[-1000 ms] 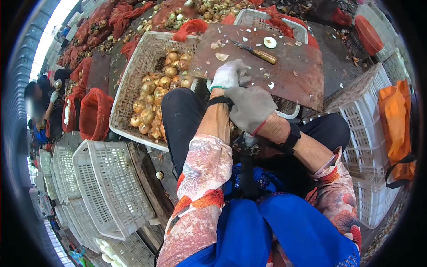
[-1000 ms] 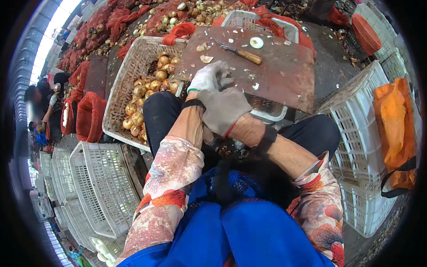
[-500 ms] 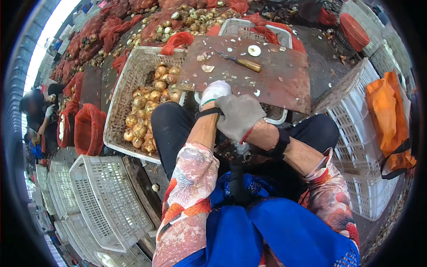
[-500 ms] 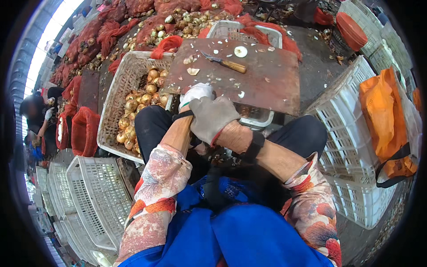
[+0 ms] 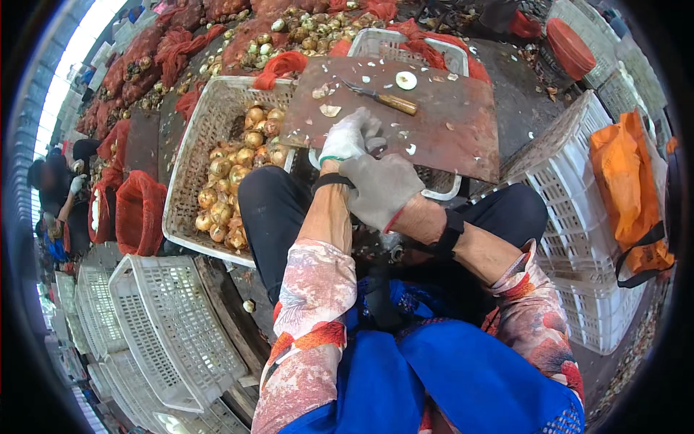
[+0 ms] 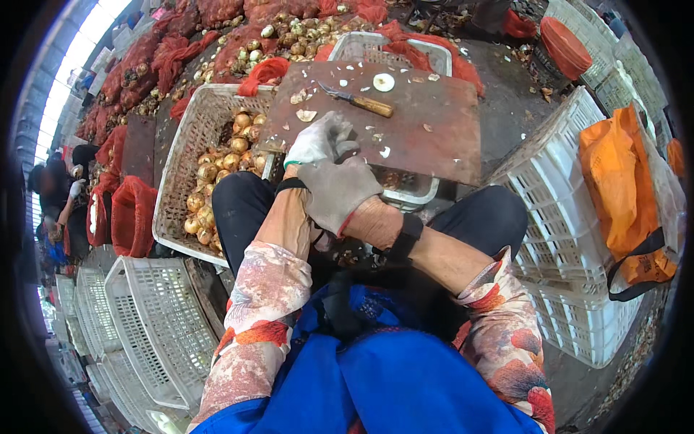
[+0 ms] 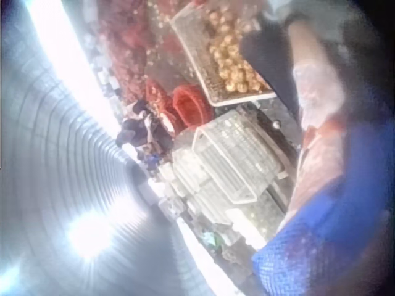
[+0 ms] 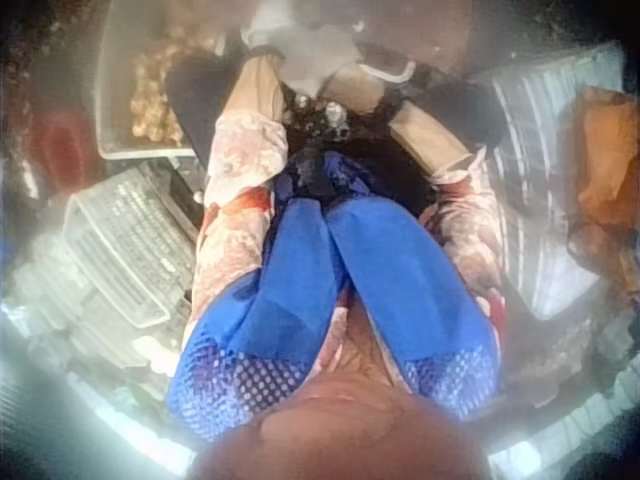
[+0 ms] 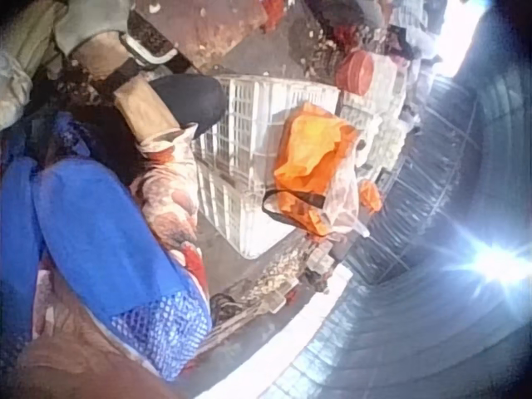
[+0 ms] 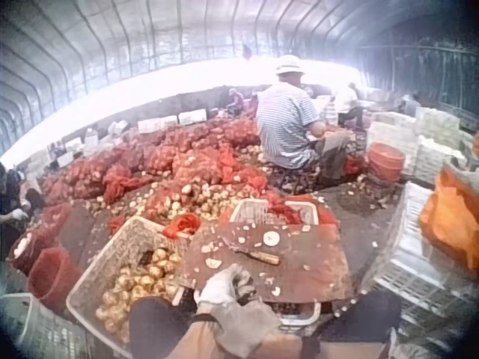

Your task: The person is peeling and sorting onions in an industrial or agricultural setting.

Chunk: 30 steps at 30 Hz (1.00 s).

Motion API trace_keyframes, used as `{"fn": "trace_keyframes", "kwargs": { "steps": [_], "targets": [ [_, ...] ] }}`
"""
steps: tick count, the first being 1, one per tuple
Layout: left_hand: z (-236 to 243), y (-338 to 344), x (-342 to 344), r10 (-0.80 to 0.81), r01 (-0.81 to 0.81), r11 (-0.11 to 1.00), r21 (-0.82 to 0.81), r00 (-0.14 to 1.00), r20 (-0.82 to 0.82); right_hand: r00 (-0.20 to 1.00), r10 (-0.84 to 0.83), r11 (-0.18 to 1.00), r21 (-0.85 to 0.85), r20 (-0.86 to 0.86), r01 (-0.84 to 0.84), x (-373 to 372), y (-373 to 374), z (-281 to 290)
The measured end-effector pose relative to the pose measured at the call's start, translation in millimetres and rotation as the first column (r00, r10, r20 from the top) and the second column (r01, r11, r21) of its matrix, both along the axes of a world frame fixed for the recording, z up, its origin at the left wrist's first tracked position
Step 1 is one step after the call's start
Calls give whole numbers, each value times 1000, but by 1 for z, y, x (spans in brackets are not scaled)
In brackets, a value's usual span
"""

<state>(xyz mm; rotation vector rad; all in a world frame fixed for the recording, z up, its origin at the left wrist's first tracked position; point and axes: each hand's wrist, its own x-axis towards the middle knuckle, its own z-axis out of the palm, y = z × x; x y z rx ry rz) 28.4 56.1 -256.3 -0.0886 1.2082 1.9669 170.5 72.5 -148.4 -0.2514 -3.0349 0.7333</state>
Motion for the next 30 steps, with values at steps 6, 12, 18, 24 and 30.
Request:
{"fn": "trace_keyframes", "kwargs": {
  "steps": [6, 12, 18, 24, 30],
  "targets": [
    [62, -14, -22, -48, 68, 958, 279, 996, -78, 987, -158, 934, -332, -43, 135, 7, 27, 31],
    [159, -72, -52, -117, 129, 991, -25, 782, -613, 950, -210, 932, -340, -232, 123, 6, 55, -13],
    [182, -250, -152, -495, -504, 649, -570, 289, -819, 960, -190, 946, -301, -207, 122, 9, 63, -17],
    [105, -355, -119, -824, -428, 31, -903, 500, -265, 965, -239, 936, -289, -104, 201, 5, 78, -45],
    [12, -412, -133, -348, -240, 455, -858, 839, -419, 944, -331, 897, -310, -5, 313, -18, 84, -85]
  ]
}}
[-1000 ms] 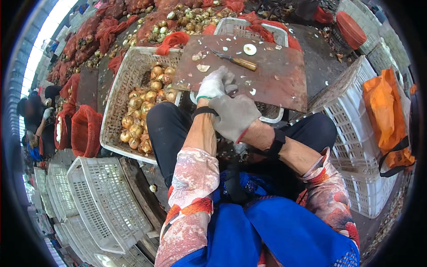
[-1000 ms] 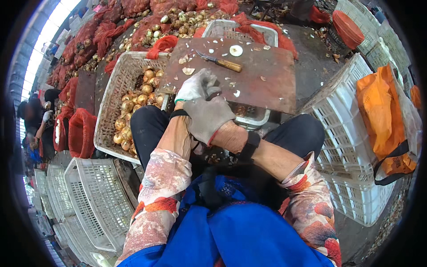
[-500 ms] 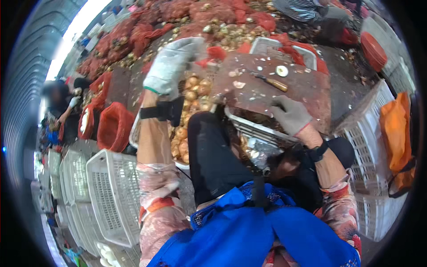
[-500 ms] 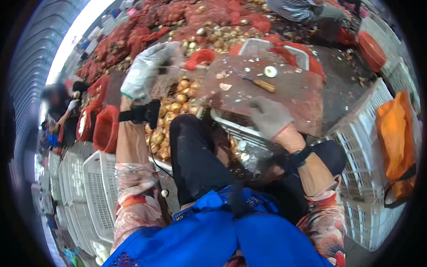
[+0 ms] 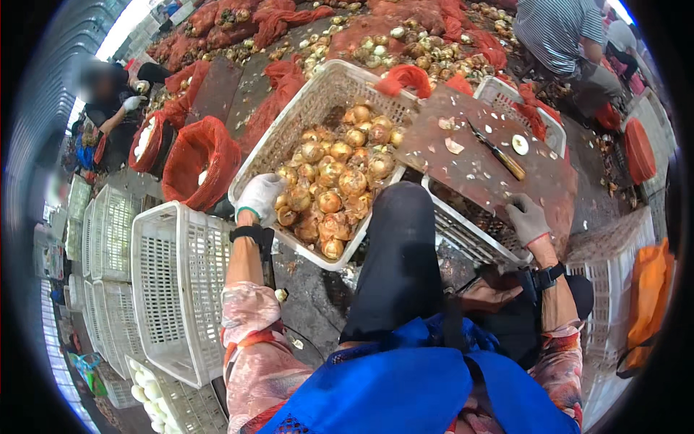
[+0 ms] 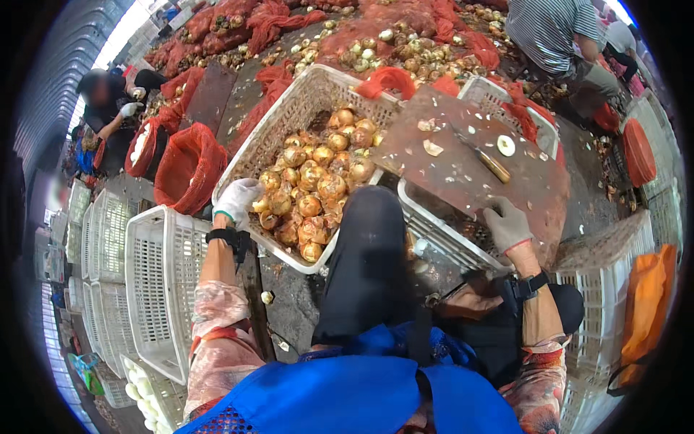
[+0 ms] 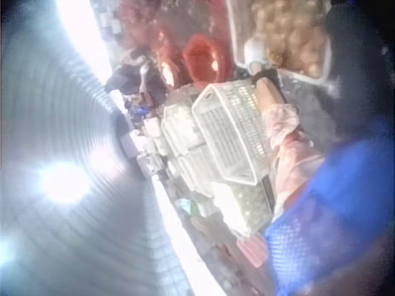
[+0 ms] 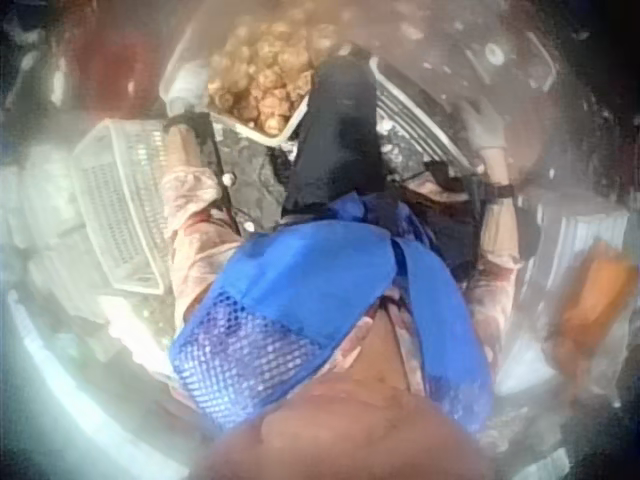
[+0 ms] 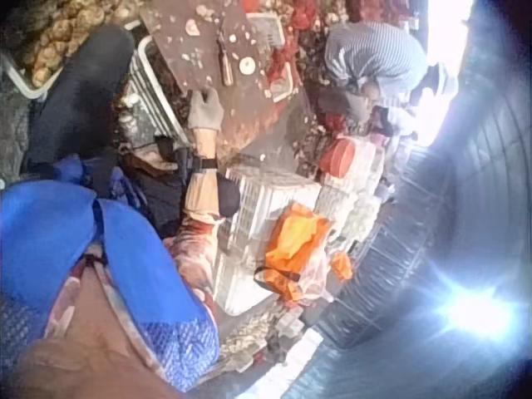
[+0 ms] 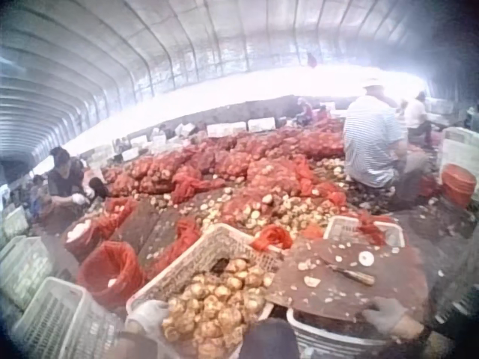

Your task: The person is peeling and sorting onions in an industrial or agricultural setting.

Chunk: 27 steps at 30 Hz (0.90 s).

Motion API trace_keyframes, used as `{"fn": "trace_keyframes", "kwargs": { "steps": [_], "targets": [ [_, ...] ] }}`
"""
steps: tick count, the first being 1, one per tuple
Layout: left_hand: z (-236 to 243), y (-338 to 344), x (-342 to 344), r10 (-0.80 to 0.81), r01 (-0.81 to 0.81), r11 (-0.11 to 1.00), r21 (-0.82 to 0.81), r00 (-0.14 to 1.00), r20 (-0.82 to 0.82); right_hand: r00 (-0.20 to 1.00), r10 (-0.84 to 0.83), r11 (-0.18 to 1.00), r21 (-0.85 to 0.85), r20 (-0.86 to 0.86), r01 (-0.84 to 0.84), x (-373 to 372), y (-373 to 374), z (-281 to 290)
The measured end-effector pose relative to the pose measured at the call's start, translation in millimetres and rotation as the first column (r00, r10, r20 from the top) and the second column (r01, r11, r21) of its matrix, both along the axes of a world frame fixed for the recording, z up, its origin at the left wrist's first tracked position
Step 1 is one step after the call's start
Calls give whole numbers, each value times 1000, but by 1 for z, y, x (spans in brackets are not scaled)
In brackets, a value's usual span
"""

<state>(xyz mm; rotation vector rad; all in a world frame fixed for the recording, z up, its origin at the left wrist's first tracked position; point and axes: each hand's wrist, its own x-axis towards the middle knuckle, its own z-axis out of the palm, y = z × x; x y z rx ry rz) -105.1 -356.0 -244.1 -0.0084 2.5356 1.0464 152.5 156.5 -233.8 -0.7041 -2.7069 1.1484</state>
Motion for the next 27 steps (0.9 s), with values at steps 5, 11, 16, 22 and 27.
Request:
{"fn": "trace_keyframes", "kwargs": {
  "steps": [5, 11, 16, 22, 27],
  "targets": [
    [-7, 60, -1, -244, 215, 954, -209, 962, -124, 989, -54, 987, -141, 140, 74, -21, 4, -19],
    [-42, 142, -4, -489, 447, 840, -309, 869, -72, 978, -27, 994, 112, 205, 3, -50, -2, -52],
    [-70, 170, 5, -588, 449, 743, -497, 792, -163, 972, -100, 991, 110, 214, 78, -55, -9, -45],
    [-92, 200, -1, -680, 465, 713, -525, 642, -354, 964, -118, 990, 98, 239, 97, -58, -2, -51],
    [-95, 208, -42, -682, 571, 705, -421, 709, -181, 974, -97, 990, 117, 207, 74, -60, -10, -38]
  ]
}}
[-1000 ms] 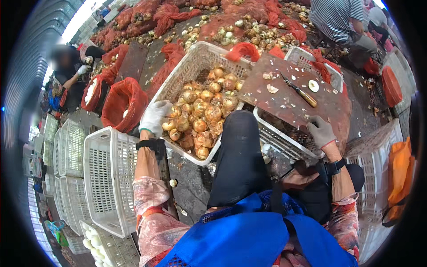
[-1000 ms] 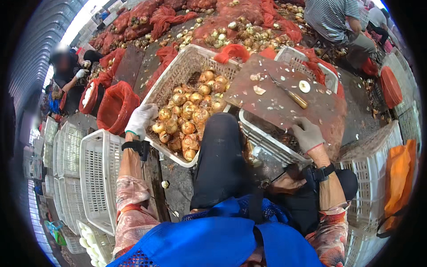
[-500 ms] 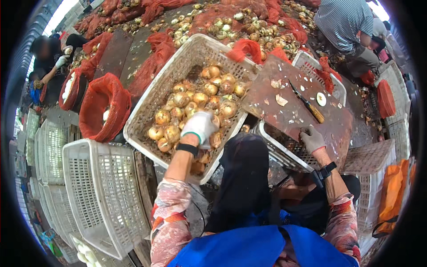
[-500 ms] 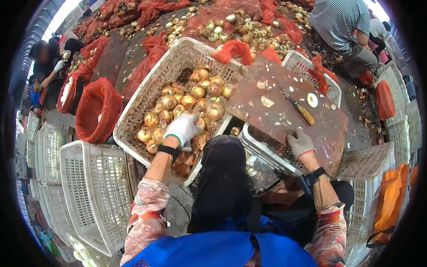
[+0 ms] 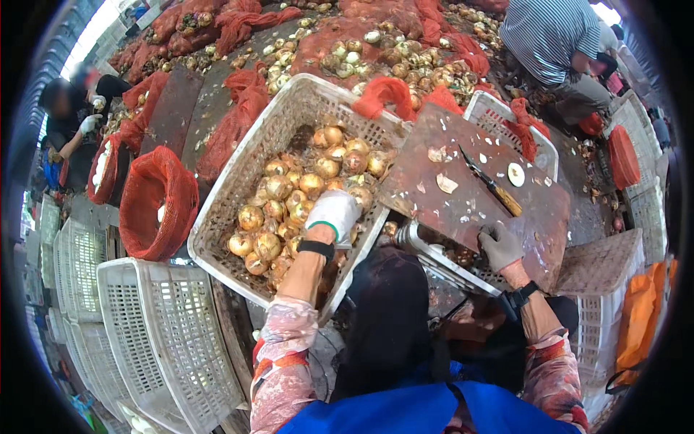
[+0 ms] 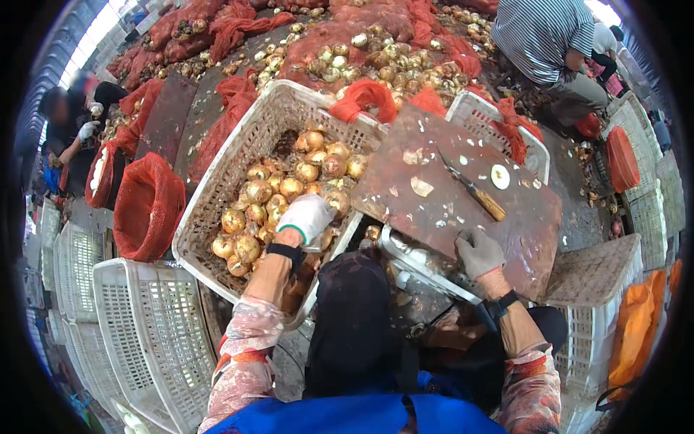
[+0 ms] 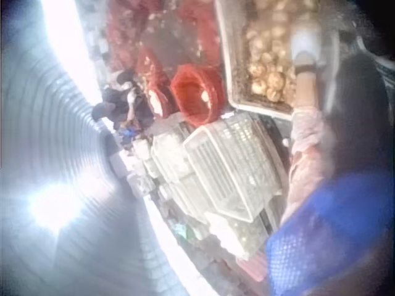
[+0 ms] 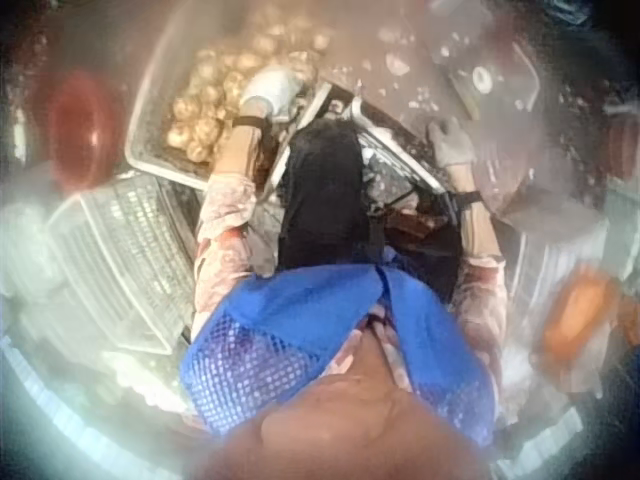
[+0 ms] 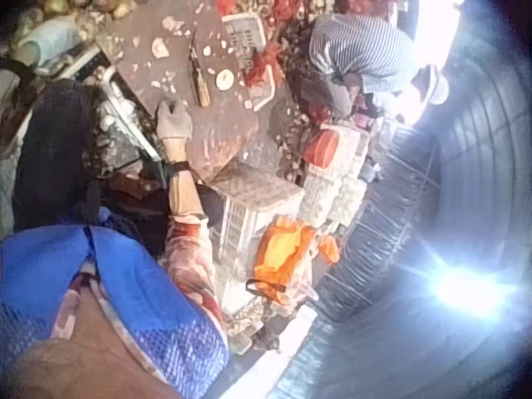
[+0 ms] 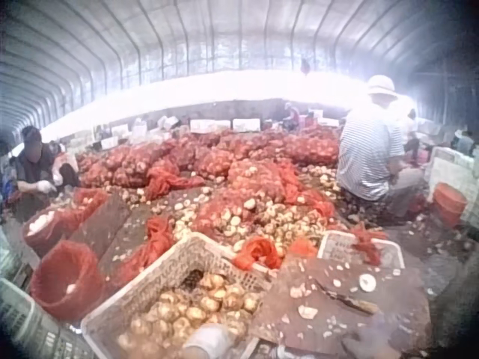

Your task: The person is peeling and sorting onions in an industrial or agricultural setting.

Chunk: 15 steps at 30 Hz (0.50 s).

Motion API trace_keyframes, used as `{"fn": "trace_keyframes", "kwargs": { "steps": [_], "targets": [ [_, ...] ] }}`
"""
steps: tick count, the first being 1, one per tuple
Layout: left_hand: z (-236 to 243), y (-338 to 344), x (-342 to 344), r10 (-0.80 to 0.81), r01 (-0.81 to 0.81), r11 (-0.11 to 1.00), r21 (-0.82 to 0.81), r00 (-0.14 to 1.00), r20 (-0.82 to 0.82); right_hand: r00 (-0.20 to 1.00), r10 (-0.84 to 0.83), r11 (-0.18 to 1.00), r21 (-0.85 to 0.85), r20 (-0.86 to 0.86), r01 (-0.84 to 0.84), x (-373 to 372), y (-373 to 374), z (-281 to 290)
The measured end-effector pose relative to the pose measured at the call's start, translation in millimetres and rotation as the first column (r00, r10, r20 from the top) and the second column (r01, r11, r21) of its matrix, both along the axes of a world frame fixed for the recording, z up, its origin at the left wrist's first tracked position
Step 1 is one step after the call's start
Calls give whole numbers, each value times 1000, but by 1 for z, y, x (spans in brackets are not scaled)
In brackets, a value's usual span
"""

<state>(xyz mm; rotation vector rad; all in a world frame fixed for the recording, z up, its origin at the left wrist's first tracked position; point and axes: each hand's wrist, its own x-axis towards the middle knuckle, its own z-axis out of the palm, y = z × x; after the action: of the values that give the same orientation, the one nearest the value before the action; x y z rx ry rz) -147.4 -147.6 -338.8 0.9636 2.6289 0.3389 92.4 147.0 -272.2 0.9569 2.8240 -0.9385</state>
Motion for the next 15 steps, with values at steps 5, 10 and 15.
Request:
{"fn": "trace_keyframes", "kwargs": {
  "steps": [5, 10, 15],
  "targets": [
    [-41, 8, -20, 60, -55, 998, 34, 985, -161, 1000, 23, 999, 31, 9, -24, 5, 1, -8],
    [-43, 21, -36, 18, -19, 999, -31, 1000, -21, 1000, 29, 1000, 10, 0, -29, 7, 1, -1],
    [-39, 40, -33, 113, -113, 993, -35, 993, 25, 997, 10, 997, 71, 76, -15, 15, 13, -8]
  ]
}}
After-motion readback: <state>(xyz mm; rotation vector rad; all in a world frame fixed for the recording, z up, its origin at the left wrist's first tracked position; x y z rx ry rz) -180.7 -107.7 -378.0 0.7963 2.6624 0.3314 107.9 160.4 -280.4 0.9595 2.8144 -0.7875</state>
